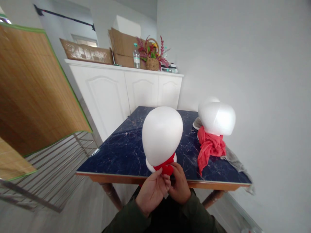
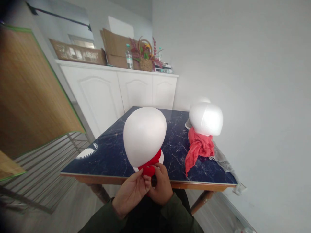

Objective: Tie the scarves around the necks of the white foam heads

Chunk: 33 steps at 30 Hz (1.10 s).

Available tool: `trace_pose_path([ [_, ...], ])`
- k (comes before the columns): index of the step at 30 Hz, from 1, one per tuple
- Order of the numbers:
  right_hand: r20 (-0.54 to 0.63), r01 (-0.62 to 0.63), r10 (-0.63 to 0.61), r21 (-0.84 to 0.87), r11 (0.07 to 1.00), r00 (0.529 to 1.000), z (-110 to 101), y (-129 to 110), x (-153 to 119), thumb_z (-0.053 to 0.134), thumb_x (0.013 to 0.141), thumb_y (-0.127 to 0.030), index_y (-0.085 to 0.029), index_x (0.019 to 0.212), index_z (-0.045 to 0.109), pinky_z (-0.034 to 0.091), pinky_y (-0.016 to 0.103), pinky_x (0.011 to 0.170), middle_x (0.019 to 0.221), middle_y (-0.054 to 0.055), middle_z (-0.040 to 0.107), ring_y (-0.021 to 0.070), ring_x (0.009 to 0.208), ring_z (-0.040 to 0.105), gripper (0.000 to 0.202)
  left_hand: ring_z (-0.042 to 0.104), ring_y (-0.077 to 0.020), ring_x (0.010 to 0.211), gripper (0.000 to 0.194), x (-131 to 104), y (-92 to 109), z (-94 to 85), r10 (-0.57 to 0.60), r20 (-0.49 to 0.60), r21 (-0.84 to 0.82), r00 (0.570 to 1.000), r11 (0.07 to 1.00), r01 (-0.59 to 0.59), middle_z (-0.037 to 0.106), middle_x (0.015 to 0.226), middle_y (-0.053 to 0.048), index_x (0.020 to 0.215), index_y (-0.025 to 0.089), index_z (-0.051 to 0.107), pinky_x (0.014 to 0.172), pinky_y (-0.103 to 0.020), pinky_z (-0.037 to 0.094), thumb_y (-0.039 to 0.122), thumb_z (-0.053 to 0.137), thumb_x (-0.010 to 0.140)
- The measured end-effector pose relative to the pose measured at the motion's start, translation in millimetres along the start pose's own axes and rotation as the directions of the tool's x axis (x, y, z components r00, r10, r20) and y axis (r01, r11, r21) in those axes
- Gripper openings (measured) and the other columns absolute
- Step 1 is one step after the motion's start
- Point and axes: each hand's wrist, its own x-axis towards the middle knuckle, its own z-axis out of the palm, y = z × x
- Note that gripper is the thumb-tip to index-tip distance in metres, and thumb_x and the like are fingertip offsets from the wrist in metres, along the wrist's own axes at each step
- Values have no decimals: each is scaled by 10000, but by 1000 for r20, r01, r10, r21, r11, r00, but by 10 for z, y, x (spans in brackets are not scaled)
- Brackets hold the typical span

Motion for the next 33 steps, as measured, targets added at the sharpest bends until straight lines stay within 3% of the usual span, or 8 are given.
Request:
trace_pose_path([
  [4, 12, -239, 244, 252, 938, 970, 4, -43, 12, 600, 688, -218, -191, 811, 596, 414, 312, 748, 825, 33, 573, 180, 798, 512, 126, 506, -37, 552, 95, 10, -26, -2, 47, -16, 111, 999, 993, -45, 565, 761, -18, 919, 103, 542, 443, -140, 386, 104, 492, 838],
  [10, 140, -481, 610, 758, 440, 780, -173, 78, 14, 621, 708, -326, -206, 641, 404, 342, 216, 522, 561, -65, 481, 96, 518, 422, 257, 413, -15, 466, 67, 100, 54, -37, 3, -42, 61, 999, 998, 0, 491, 699, 24, 893, 121, 502, 391, -136, 307, 138, 447, 859],
  [15, 129, -462, 589, 758, 461, 798, -326, 96, 10, 655, 701, -319, -205, 695, 448, 342, 213, 527, 600, -47, 533, 99, 539, 450, 237, 437, -29, 506, 82, 173, 46, -112, 103, 28, 268, 994, 957, -107, 479, 695, 37, 881, 153, 486, 426, -137, 310, 137, 493, 801],
  [17, 159, -459, 585, 789, 409, 795, -338, 86, 14, 643, 706, -329, -207, 723, 472, 364, 224, 544, 610, -46, 526, 107, 556, 466, 211, 489, -58, 582, 235, 189, 2, -166, 188, 133, 557, 973, 798, -230, 545, 804, 12, 974, 182, 486, 489, -160, 370, 117, 520, 750],
  [20, 133, -430, 578, 802, 415, 805, -337, 43, 10, 623, 724, -329, -214, 814, 511, 406, 251, 607, 690, -27, 574, 129, 640, 516, 184, 558, -164, 833, 392, 193, -48, -254, 279, 331, 896, 901, 207, -394, 588, 1003, -61, 1110, 197, 474, 749, -294, 445, 138, 543, 728],
  [23, -89, -321, 574, 754, 573, 814, -439, -14, 23, 627, 733, -297, -222, 875, 516, 421, 258, 663, 765, -12, 609, 134, 710, 542, 195, 531, -246, 995, 318, 190, -21, -310, 264, 434, 888, 861, -288, -359, 582, 1061, -102, 1101, 188, 509, 898, -395, 381, 220, 518, 785],
  [28, -181, -257, 590, 772, 581, 787, -984, 93, 212, 601, 705, -248, -225, 751, 475, 322, 220, 462, 597, -55, 496, 82, 482, 421, 136, 441, -233, 1159, 367, 220, 138, -339, 226, 536, 778, 813, -506, -372, 516, 1194, -114, 1221, 186, 440, 1005, -395, 305, 241, 413, 859],
  [33, -352, -411, 569, 431, 803, 743, -1393, 597, 490, 567, 643, -301, -220, 728, 508, 283, 254, 438, 553, -48, 493, 100, 428, 363, 131, 477, -232, 1105, 360, 233, 206, -342, 242, 524, 762, 817, -561, -322, 548, 1096, -105, 1222, 183, 436, 967, -403, 350, 273, 378, 878],
])
